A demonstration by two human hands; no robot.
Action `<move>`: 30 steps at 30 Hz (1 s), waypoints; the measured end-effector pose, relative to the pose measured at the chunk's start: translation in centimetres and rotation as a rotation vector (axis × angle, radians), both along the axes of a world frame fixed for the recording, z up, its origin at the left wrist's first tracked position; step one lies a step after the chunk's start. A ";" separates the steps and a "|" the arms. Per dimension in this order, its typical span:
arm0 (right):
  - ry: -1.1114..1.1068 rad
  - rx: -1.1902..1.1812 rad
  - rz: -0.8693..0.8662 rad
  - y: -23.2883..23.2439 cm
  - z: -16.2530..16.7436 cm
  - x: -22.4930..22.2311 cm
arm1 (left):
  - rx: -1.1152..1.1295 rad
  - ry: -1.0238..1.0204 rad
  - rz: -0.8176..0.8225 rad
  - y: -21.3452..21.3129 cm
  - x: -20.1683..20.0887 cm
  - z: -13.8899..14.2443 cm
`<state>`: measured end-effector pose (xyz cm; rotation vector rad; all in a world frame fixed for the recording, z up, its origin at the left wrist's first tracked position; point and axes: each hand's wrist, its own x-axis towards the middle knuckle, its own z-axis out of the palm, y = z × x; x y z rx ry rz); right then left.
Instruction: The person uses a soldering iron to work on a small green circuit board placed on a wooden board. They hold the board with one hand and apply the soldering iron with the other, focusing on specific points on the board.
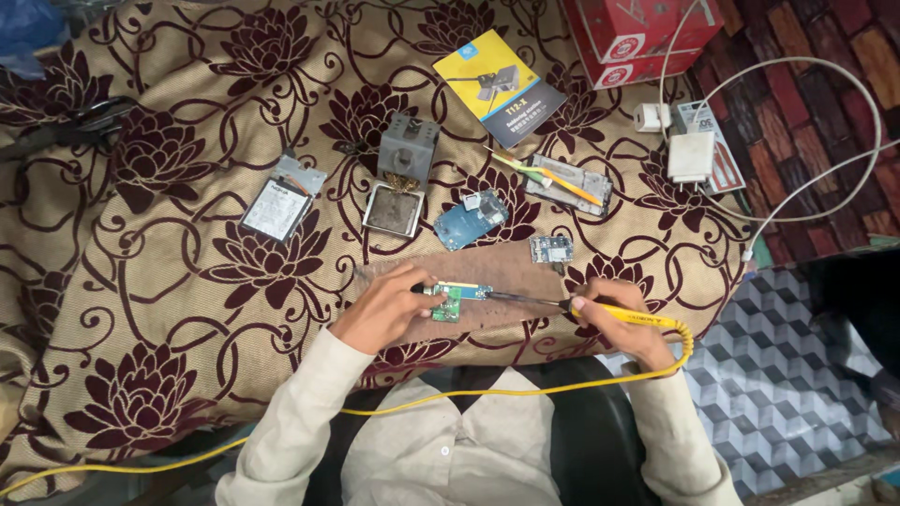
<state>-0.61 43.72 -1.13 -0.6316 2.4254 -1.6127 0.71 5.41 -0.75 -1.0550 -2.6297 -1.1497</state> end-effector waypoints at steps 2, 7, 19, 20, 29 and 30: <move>0.065 -0.022 0.083 -0.1 0.4 -0.2 | 0.011 -0.015 0.006 -0.1 0.1 0.1; 0.068 -0.031 0.072 -0.2 0.2 -0.2 | 0.028 -0.050 0.011 -0.2 0.2 0.3; 0.117 -0.062 0.094 -0.3 0.3 -0.4 | 0.088 -0.027 -0.010 -0.3 0.2 0.3; 0.163 -0.045 0.133 -0.2 0.5 -0.5 | 0.103 -0.029 -0.014 -0.3 0.2 0.3; -0.185 -0.093 -0.162 -0.8 -0.7 -0.2 | 0.114 0.019 -0.013 -0.4 0.3 0.2; -0.118 -0.085 -0.114 -0.7 -0.6 -0.1 | 0.134 0.013 -0.018 -0.5 0.4 0.2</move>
